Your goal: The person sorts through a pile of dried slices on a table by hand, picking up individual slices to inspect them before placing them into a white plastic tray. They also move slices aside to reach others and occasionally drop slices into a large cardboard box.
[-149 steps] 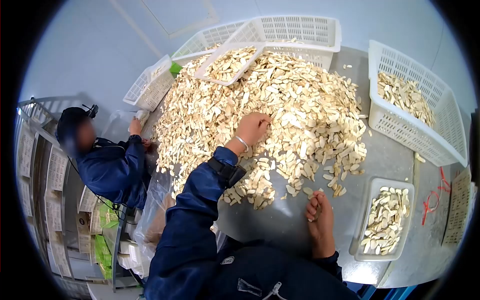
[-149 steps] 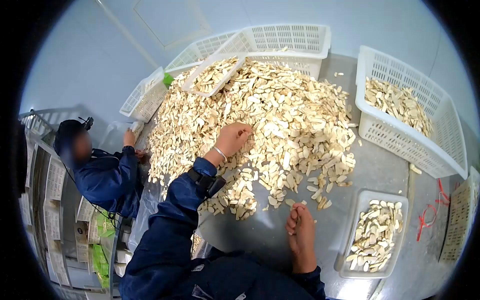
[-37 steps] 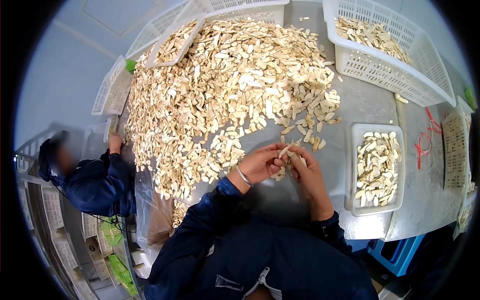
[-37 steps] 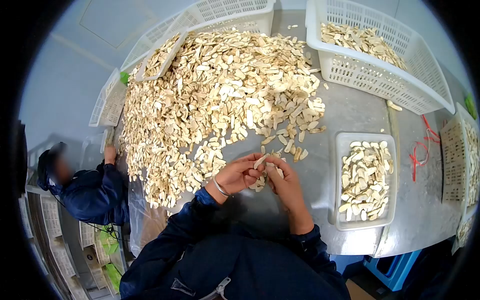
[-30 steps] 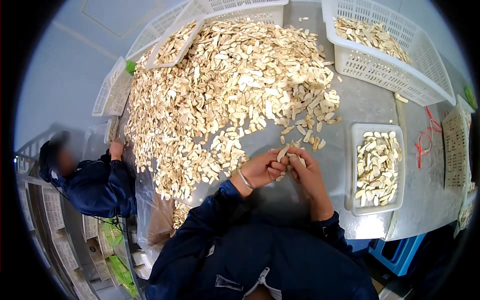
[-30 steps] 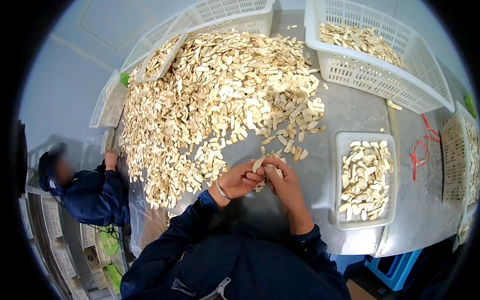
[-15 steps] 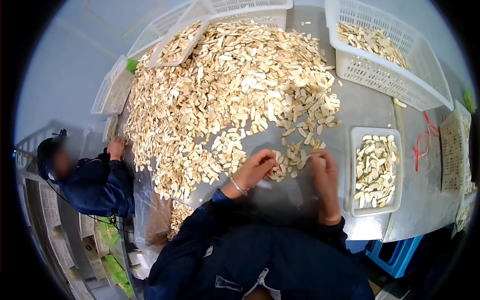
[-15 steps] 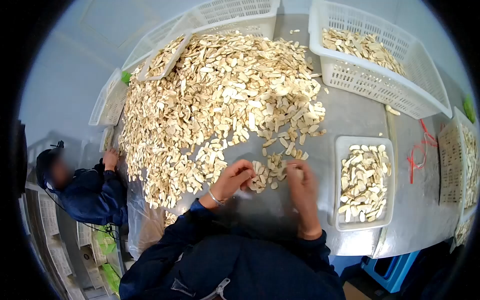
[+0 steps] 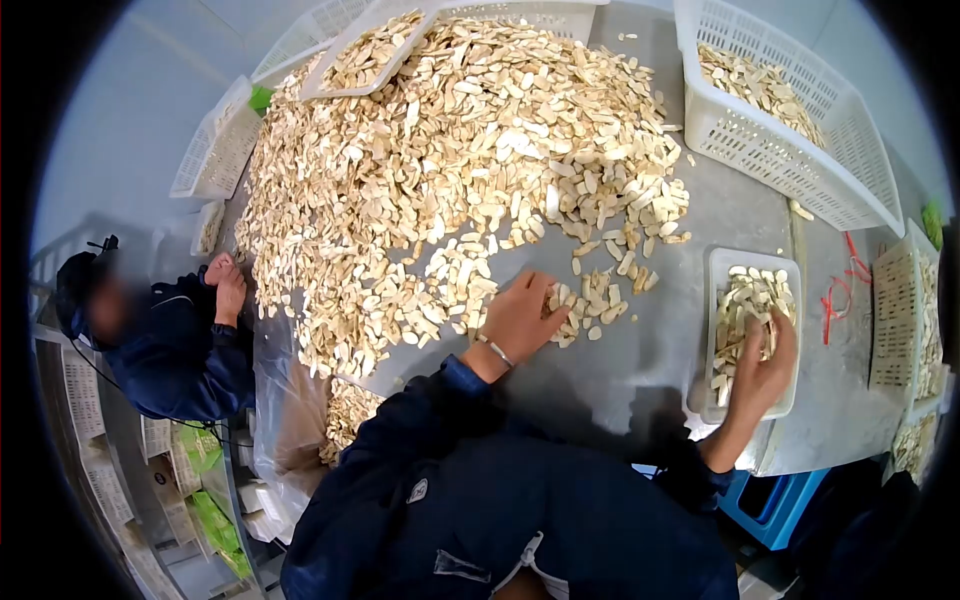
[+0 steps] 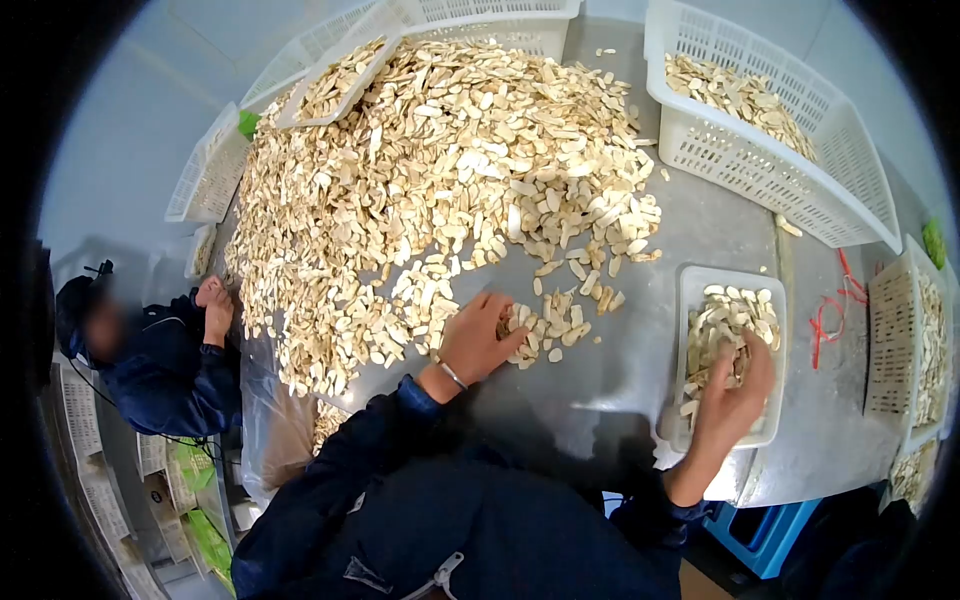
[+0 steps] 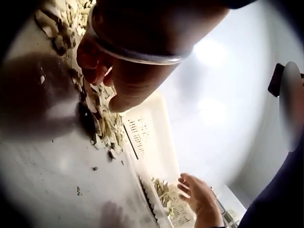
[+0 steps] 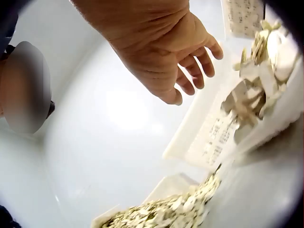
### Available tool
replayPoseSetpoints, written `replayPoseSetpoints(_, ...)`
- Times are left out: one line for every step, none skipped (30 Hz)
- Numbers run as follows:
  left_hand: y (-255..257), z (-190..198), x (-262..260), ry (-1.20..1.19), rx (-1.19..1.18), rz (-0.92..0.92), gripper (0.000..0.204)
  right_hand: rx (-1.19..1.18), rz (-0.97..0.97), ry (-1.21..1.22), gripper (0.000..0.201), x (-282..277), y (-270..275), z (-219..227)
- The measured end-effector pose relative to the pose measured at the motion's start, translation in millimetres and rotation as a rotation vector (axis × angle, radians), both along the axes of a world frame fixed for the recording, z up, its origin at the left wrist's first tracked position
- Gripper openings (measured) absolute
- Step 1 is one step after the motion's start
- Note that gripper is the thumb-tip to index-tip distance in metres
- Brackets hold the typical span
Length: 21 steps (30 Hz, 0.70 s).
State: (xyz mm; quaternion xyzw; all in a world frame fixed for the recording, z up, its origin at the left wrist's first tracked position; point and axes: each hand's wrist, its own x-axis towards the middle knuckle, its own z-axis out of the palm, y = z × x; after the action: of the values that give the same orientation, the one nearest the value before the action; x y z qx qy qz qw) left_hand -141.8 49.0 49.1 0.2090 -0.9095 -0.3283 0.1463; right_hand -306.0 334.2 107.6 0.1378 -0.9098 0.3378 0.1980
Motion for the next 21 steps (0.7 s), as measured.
replayPoseSetpoints(0,-3,-1,-0.009,-0.009,0.0,0.02,-0.07,0.074,-0.01,0.028,9,-13,-1)
replayPoseSetpoints(-1,-7,-2,-0.019,-0.02,-0.001,0.019,-0.11,0.2,-0.093,0.027,18,-26,0)
replayPoseSetpoints(-4,-12,-1,0.02,-0.002,-0.011,0.018,-0.098,0.332,-0.149,0.027,29,-40,1)
replayPoseSetpoints(-9,-18,2,0.058,0.016,-0.019,0.018,-0.019,0.411,-0.163,0.028,36,-52,-5)
replayPoseSetpoints(-14,-22,5,0.097,0.034,-0.025,0.017,0.014,0.529,-0.212,0.031,42,-62,-13)
replayPoseSetpoints(-18,-22,10,0.102,0.038,-0.026,0.017,0.04,0.588,-0.214,0.033,48,-72,-19)
replayPoseSetpoints(-24,-21,15,0.105,0.041,-0.026,0.018,0.064,0.648,-0.217,0.034,53,-83,-23)
replayPoseSetpoints(-28,-21,21,0.108,0.044,-0.025,0.018,0.089,0.708,-0.22,0.036,59,-91,-26)
replayPoseSetpoints(-30,-20,27,0.15,0.056,0.014,0.019,0.121,0.721,-0.194,0.036,64,-97,-27)
replayPoseSetpoints(-32,-17,33,0.131,0.107,0.05,0.018,0.154,0.733,-0.168,0.037,68,-102,-29)
replayPoseSetpoints(-35,-13,39,0.112,0.159,0.086,0.017,0.189,0.743,-0.141,0.037,71,-105,-30)
replayPoseSetpoints(-37,-11,45,0.094,0.212,0.121,0.015,0.194,0.789,-0.165,0.035,72,-107,-31)
replayPoseSetpoints(-41,-15,52,0.076,0.21,0.151,0.013,0.2,0.836,-0.189,0.034,73,-107,-32)
replayPoseSetpoints(-43,-23,57,0.113,0.31,0.17,0.013,0.206,0.885,-0.212,0.032,73,-108,-34)
replayPoseSetpoints(-46,-30,61,0.152,0.41,0.19,0.012,0.184,0.872,-0.234,0.031,71,-108,-37)
replayPoseSetpoints(-48,-36,66,0.192,0.509,0.212,0.012,0.163,0.86,-0.257,0.03,68,-106,-41)
replayPoseSetpoints(-49,-42,71,0.223,0.512,0.238,0.012,0.141,0.849,-0.281,0.029,66,-105,-43)
replayPoseSetpoints(-49,-39,74,0.215,0.53,0.257,0.012,0.155,0.831,-0.282,0.028,65,-105,-41)
replayPoseSetpoints(-49,-33,76,0.206,0.548,0.273,0.012,0.168,0.812,-0.284,0.026,64,-105,-37)
replayPoseSetpoints(-50,-30,79,0.197,0.567,0.288,0.013,0.182,0.789,-0.285,0.024,64,-106,-33)
replayPoseSetpoints(-52,-34,82,0.228,0.559,0.301,0.014,0.191,0.775,-0.281,0.022,66,-107,-30)
